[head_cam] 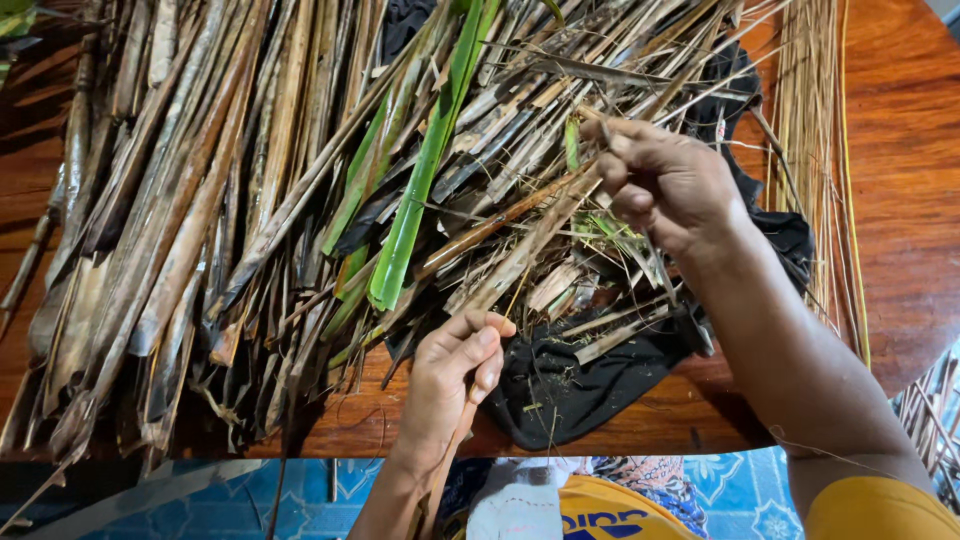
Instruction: The person strips dried palm leaves over a wooden table using a knife. They hold the leaves with one hand and use the knife to peel away the outer layers, separating the fibrous strands from the main stalk.
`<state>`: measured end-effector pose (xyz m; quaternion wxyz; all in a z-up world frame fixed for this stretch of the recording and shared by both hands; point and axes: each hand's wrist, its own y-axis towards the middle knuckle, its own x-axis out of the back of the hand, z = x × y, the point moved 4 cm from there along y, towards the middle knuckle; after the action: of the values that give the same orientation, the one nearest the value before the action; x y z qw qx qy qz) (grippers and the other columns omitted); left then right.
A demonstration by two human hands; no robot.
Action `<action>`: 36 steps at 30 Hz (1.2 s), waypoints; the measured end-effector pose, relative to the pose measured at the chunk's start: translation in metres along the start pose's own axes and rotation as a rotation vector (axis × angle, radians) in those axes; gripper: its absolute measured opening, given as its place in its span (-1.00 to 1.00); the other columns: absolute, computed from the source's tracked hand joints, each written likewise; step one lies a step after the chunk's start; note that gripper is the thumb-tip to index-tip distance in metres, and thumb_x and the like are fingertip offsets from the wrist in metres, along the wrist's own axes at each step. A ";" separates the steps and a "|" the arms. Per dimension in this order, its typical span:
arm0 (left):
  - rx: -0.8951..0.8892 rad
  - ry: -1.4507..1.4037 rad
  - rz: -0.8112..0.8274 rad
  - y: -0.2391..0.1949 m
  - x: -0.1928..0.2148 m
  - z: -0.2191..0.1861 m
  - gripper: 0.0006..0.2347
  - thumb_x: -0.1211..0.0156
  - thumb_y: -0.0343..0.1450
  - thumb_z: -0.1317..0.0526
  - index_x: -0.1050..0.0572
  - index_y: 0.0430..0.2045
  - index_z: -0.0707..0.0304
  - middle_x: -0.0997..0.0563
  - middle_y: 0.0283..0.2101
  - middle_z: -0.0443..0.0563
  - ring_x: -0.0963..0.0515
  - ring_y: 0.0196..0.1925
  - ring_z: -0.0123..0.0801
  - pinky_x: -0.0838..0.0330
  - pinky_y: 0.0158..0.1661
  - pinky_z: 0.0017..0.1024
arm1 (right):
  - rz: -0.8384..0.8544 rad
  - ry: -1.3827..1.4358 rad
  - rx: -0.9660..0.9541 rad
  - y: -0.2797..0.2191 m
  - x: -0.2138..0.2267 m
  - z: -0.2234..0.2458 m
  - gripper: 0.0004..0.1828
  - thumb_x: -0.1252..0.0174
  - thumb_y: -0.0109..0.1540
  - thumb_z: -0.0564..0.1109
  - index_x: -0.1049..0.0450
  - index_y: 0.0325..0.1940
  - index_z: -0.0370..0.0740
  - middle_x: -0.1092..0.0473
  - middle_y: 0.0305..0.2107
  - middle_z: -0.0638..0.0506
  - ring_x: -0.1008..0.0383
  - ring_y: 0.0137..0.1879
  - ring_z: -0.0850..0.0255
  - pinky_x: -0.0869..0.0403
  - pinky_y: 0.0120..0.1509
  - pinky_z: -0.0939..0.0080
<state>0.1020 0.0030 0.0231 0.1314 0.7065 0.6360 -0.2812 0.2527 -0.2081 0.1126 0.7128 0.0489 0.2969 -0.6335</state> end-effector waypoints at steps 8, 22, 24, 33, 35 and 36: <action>-0.237 0.356 -0.167 0.000 0.004 -0.002 -0.86 -0.07 0.50 0.28 -0.55 -0.24 0.37 -0.38 -0.67 -0.04 -0.32 -0.64 -0.54 -0.11 -0.65 -0.59 | 0.304 -0.387 -0.268 -0.049 -0.049 -0.062 -0.57 -0.08 0.28 -0.34 -0.53 0.24 -0.35 -0.45 -0.65 -0.04 -0.27 -0.69 0.39 -0.20 -0.72 0.50; -0.686 1.017 -0.128 -0.030 0.007 -0.014 -0.84 0.03 0.54 0.31 -0.53 -0.18 0.38 -0.66 -0.34 0.00 -0.53 -0.60 -0.46 -0.46 -0.49 -0.52 | -0.059 -0.263 -0.144 -0.019 -0.030 -0.022 -0.77 0.06 0.39 -0.32 -0.50 -0.02 -0.46 -0.38 -0.61 -0.02 -0.17 -0.70 0.40 -0.14 -0.75 0.49; -0.675 1.027 -0.161 -0.029 0.009 -0.013 -0.83 0.03 0.54 0.29 -0.53 -0.16 0.35 -0.65 -0.33 -0.03 -0.52 -0.61 -0.47 -0.47 -0.47 -0.50 | -0.005 -0.355 -0.112 -0.027 -0.038 -0.018 -0.63 0.05 0.31 -0.36 -0.51 0.15 -0.52 -0.51 -0.41 -0.15 -0.18 -0.73 0.40 -0.20 -0.76 0.47; -0.510 0.808 -0.270 -0.018 0.019 -0.011 -0.82 0.01 0.53 0.23 -0.55 -0.21 0.31 -0.43 -0.66 -0.10 -0.43 -0.63 -0.51 -0.36 -0.47 -0.51 | 0.437 -0.333 -0.410 -0.047 -0.050 -0.091 -0.57 -0.06 0.27 -0.40 -0.56 0.21 -0.31 -0.43 -0.68 -0.10 -0.26 -0.74 0.37 -0.21 -0.72 0.49; -0.447 0.711 -0.245 -0.018 0.022 -0.005 -0.81 0.01 0.53 0.22 -0.55 -0.21 0.34 -0.39 -0.67 -0.09 -0.38 -0.64 -0.50 -0.30 -0.51 -0.54 | 0.399 -0.335 -0.381 -0.042 -0.050 -0.080 -0.59 -0.06 0.27 -0.41 -0.56 0.19 -0.36 -0.43 -0.69 -0.10 -0.27 -0.74 0.36 -0.21 -0.73 0.49; -0.386 0.615 -0.219 -0.017 0.024 -0.002 -0.80 0.00 0.53 0.22 -0.55 -0.22 0.38 -0.35 -0.68 -0.09 -0.34 -0.64 -0.50 -0.24 -0.55 -0.56 | 0.362 -0.337 -0.349 -0.039 -0.049 -0.073 -0.60 -0.06 0.26 -0.41 -0.56 0.18 -0.40 -0.43 -0.71 -0.10 -0.27 -0.75 0.36 -0.22 -0.74 0.49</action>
<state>0.0865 0.0259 0.0140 0.0344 0.6480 0.7587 0.0568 0.1890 -0.1398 0.0883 0.8510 -0.1279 0.2654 -0.4347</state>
